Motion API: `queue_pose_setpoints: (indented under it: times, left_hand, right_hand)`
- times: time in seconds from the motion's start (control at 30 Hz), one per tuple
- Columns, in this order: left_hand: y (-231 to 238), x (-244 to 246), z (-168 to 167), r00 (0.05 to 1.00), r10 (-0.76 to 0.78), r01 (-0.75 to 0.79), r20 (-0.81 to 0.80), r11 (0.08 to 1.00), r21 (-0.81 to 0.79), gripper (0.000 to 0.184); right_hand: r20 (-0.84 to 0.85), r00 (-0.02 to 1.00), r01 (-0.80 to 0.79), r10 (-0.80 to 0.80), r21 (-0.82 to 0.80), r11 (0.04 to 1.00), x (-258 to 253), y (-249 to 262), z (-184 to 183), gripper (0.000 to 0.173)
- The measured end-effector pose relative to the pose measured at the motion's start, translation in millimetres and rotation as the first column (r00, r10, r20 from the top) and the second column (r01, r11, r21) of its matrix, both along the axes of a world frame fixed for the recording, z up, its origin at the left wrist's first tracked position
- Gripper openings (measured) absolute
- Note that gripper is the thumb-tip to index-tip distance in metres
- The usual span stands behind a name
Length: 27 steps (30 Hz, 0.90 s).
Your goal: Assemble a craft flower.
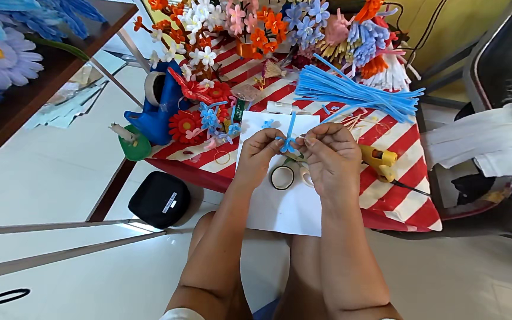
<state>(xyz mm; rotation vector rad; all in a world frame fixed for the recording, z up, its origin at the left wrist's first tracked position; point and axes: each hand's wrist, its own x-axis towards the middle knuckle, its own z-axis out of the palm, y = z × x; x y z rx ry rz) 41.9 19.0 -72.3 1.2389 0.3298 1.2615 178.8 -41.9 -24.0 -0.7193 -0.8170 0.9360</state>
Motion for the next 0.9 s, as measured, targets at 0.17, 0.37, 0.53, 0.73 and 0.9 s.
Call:
queue_pose_setpoints:
  times: [0.17,0.37,0.53,0.73,0.9]
  left_hand:
    - [-2.3,0.9,4.1,1.000,0.004,-0.003,0.017,0.995,-0.099,0.018]
    - [-1.7,0.3,5.6,0.999,0.029,-0.028,0.015,0.993,-0.110,0.015]
    - [-0.9,-1.0,4.7,0.999,0.027,-0.029,-0.018,0.997,-0.076,0.015]
    - [-0.7,-2.1,2.9,0.999,0.009,-0.011,-0.033,0.999,-0.053,0.016]
    - [0.0,-1.8,0.8,0.999,0.017,-0.017,-0.034,1.000,-0.024,0.017]
  right_hand:
    - [0.226,0.974,-0.003,-0.028,0.136,0.991,1.9,2.0,-7.7,0.027]
    - [0.229,0.972,0.011,-0.061,0.213,0.977,-0.3,5.0,-12.5,0.025]
    - [0.046,0.999,0.005,-0.014,0.199,0.980,-3.2,5.6,-9.6,0.024]
    - [-0.028,1.000,0.003,0.001,0.135,0.991,-4.1,3.1,-4.3,0.025]
    - [-0.063,0.998,-0.010,0.017,0.116,0.993,-3.0,1.9,-2.3,0.025]
